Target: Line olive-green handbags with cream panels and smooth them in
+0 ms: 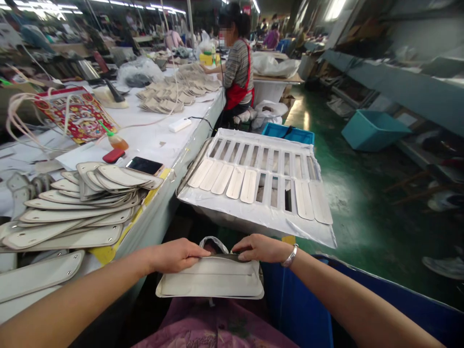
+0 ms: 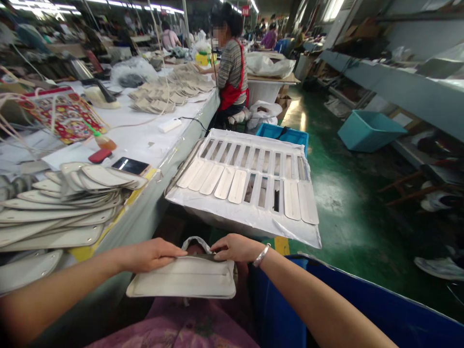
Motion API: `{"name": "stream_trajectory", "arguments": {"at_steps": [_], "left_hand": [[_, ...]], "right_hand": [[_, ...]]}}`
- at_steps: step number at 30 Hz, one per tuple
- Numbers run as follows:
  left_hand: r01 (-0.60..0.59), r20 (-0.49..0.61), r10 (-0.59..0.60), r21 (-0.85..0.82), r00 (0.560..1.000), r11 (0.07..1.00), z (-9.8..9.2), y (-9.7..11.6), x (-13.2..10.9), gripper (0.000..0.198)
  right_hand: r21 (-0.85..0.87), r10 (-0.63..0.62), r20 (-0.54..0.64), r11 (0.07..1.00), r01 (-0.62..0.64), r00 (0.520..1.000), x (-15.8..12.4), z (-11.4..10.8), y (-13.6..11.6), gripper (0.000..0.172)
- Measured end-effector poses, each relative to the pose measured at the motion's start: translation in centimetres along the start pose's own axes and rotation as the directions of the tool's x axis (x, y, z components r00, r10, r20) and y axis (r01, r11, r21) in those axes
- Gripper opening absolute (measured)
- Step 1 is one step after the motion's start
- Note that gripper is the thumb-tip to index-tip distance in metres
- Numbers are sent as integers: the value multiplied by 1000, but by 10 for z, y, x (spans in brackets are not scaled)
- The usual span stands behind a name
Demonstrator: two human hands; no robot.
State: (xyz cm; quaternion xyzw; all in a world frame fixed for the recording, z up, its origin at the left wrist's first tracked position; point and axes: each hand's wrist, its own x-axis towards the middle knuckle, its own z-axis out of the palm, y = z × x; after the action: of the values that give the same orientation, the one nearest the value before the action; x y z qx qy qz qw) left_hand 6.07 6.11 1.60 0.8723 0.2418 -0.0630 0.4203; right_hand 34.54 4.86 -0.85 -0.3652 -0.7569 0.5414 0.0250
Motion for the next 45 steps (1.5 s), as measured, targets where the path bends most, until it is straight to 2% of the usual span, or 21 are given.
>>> {"name": "stream_trajectory", "arguments": {"at_steps": [3, 6, 10, 13, 16, 20, 23, 27, 29, 32, 36, 39, 42, 43, 45], "left_hand": [[-3, -28, 5, 67, 1000, 998, 14, -6, -6, 50], [-15, -34, 19, 128, 999, 992, 26, -6, -4, 51], [-42, -45, 46, 103, 998, 994, 18, -11, -12, 51], [-45, -74, 44, -14, 996, 999, 7, -24, -33, 46], [-40, -146, 32, -49, 989, 998, 7, -37, -56, 39], [-61, -193, 82, 115, 978, 991, 21, -45, -68, 38], [-89, -188, 147, 285, 971, 954, 29, -44, -67, 39], [-19, -235, 145, 468, 961, 884, 36, -40, -71, 39], [-10, -240, 164, 536, 957, 844, 38, -38, -73, 40], [11, -242, 163, 586, 957, 810, 39, -32, -72, 40], [116, -279, 68, 592, 958, 798, 39, -22, -65, 40], [197, -329, 19, 611, 944, 766, 44, -14, -61, 41], [256, -389, 15, 633, 921, 731, 53, -5, -61, 42], [269, -413, 22, 632, 910, 727, 57, -1, -61, 41], [277, -464, 53, 611, 884, 741, 67, 9, -57, 38]], "right_hand": [[129, -17, 76, 992, 7, 997, 13, 9, 0, 36], [162, -47, 104, 986, 30, 993, 29, 18, -3, 39], [119, -100, 157, 990, 82, 983, 48, 23, -13, 39], [98, -97, 154, 992, 83, 983, 57, 24, -23, 39], [117, -118, 175, 988, 98, 978, 66, 26, -31, 39], [83, -152, 198, 987, 137, 969, 87, 34, -45, 39], [-32, -127, 197, 990, 136, 972, 107, 43, -57, 40], [-196, -85, 160, 974, 116, 983, 125, 52, -65, 40], [-201, -117, 148, 969, 146, 982, 121, 50, -63, 38], [-152, -130, 150, 976, 153, 980, 96, 38, -50, 39], [-122, -56, 114, 990, 70, 992, 53, 21, -29, 40], [-214, -31, 32, 976, 37, 999, 40, 19, -24, 38], [-393, -43, -139, 920, -15, 989, 25, 23, -27, 35], [-431, -60, -236, 901, -49, 970, 14, 26, -29, 35], [-447, -123, -435, 889, -95, 892, -15, 40, -31, 34]]}}
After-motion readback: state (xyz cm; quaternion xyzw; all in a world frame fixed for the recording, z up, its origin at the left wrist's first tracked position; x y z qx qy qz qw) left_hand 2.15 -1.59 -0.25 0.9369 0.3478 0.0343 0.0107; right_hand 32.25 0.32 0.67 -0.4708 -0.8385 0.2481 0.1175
